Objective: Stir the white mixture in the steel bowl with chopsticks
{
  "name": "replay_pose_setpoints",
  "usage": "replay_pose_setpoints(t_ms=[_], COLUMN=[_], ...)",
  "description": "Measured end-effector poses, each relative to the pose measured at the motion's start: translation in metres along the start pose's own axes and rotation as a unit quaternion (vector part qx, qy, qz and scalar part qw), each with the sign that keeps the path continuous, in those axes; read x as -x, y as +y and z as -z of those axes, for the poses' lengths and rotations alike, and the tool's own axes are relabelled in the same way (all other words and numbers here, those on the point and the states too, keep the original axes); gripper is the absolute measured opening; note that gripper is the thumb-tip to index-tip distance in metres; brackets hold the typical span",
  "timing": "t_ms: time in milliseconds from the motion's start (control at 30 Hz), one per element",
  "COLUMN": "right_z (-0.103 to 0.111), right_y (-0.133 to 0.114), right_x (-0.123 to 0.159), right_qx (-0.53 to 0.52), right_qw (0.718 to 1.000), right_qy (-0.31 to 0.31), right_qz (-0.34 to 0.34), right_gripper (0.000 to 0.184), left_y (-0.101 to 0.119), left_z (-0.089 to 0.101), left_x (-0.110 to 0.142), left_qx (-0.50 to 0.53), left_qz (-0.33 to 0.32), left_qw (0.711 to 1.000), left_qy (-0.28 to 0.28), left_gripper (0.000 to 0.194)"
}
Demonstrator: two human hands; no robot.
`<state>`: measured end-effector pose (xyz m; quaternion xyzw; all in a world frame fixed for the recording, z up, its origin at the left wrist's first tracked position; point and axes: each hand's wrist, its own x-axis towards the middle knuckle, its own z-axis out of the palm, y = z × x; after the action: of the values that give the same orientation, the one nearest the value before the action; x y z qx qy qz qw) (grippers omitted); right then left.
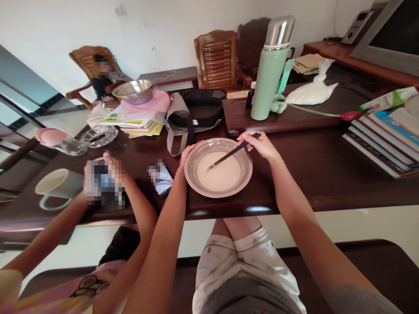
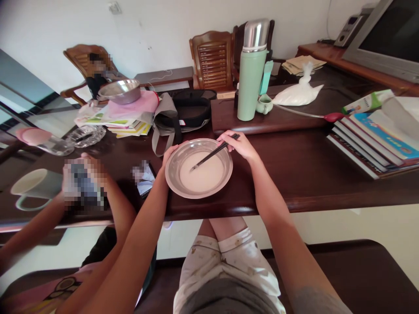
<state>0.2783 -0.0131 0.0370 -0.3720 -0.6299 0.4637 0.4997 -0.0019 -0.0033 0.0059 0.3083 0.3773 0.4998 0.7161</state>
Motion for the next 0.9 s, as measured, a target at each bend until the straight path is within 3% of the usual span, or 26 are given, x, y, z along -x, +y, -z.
replay_pose_setpoints(t_ms=[133,300,467,633,800,900], right_z=[0.0030,0.0004,0.0050,0.0012,0.0027,0.0020], right_y=[0.0008,0.0019,0.0019,0.0013,-0.0004,0.0003], right_x=[-0.0003,-0.0002,-0.0008,-0.0001,-0.0001,0.0001], right_qx=[-0.003,0.004,0.017,0.010,0.015,0.011], right_qw=[0.999,1.000,0.998,1.000,0.999,1.000], right_qy=[0.047,-0.013,0.056,-0.007,0.049,0.017], right_qz=[0.014,-0.010,0.020,0.000,0.015,-0.001], right_gripper=[0.030,0.030,0.031,0.030,0.031,0.033], left_y=[-0.0017,-0.0021,-0.0012,-0.0016,-0.0009,-0.0005], left_z=[0.0026,0.0039,0.0033,0.0037,0.0027,0.0028], left_x=[-0.0024,-0.0034,-0.0032,-0.0040,-0.0031,-0.0026], left_qx=[0.001,-0.012,-0.011,-0.009,-0.010,-0.020], left_qz=[-0.004,-0.006,0.006,0.004,0.000,0.004], left_qw=[1.000,1.000,1.000,1.000,1.000,1.000], left_qy=[-0.004,-0.010,-0.005,-0.003,-0.006,-0.002], left_gripper=[0.034,0.034,0.034,0.034,0.034,0.034])
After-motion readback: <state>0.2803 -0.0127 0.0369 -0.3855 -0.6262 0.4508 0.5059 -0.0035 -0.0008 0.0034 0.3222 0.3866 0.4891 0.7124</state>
